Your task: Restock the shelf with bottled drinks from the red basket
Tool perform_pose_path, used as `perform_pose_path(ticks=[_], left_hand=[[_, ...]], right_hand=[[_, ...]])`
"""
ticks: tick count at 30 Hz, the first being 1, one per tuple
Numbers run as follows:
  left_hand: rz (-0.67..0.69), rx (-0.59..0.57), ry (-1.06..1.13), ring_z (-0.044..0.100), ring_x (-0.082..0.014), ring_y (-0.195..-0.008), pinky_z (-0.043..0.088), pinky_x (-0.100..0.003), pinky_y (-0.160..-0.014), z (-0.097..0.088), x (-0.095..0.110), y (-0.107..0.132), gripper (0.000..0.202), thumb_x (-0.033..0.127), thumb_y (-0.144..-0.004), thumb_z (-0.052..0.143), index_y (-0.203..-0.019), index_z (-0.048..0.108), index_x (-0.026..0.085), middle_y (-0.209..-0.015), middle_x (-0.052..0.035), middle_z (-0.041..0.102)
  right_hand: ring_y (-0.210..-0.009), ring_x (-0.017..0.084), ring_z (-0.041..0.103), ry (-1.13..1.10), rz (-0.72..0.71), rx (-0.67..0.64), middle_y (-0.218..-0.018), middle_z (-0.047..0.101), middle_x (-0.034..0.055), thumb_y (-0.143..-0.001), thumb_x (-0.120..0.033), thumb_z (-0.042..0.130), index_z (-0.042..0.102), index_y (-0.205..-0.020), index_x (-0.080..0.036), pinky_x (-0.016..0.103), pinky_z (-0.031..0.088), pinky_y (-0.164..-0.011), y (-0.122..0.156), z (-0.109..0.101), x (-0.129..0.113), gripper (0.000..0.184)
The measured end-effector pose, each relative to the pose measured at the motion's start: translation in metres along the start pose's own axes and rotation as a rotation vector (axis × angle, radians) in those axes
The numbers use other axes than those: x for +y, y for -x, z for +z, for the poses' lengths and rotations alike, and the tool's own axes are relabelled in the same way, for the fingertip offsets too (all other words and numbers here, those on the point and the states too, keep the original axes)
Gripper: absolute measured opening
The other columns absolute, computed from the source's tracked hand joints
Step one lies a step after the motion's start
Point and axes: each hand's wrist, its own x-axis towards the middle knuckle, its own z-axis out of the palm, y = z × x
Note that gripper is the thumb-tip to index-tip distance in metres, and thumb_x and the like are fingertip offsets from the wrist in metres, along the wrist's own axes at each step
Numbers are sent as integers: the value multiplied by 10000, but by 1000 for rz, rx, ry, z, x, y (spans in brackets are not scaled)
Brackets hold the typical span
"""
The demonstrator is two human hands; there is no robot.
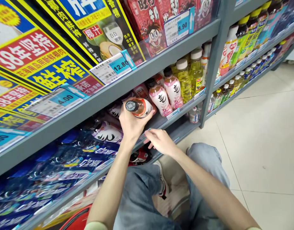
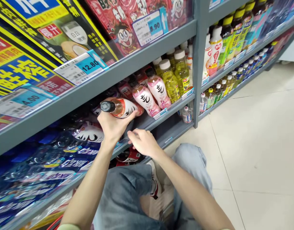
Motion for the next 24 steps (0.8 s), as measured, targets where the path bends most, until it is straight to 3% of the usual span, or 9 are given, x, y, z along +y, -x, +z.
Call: perform_pose_path(ticks=[7,13,15,19,24], left_hand=[[-125,-35,-25,592,-394,-1278,421,-549,-1165,24,-10,-15,851,506,-668,866,-1338,498,133,-1335,-209,612],[-65,-97,-3,468,-405,-1434,359,-546,-1225,25,-13,-23,1107,426,-679,864,-1561,250,162,-1519,-236,476],[-3,-121,-17,438,-397,-1462,352,-549,-1230,23,-12,-25,1031,391,-737,827,-1580,268,194,-1549,-220,447],[124,-218,-113,402,-415,-1478,377,-564,-1209,15,-6,-31,789,290,-798,762,-1524,453,253,-1562,-180,408],[191,-271,-263,378,-473,-1459,336,-616,-1206,12,-1,-38,755,154,-762,752,-1474,503,187,-1500,-229,421]], right_hand=[[-639,148,740,-45,29,-104,-912,801,68,-1060,-483,438,667,-946,-177,208,512,-585,0,0,-1,399],[-628,154,733,-111,63,-124,-913,800,96,-1055,-495,440,657,-926,-163,204,501,-527,-2,3,0,417],[-623,151,728,-106,75,-135,-914,800,94,-1055,-498,439,652,-913,-166,203,497,-520,-2,5,0,420],[-607,136,716,-93,61,-136,-894,798,86,-1058,-498,440,648,-911,-169,200,500,-551,-1,7,2,416],[-616,132,717,-59,45,-142,-895,797,73,-1056,-487,451,649,-929,-175,196,497,-570,0,9,4,391]])
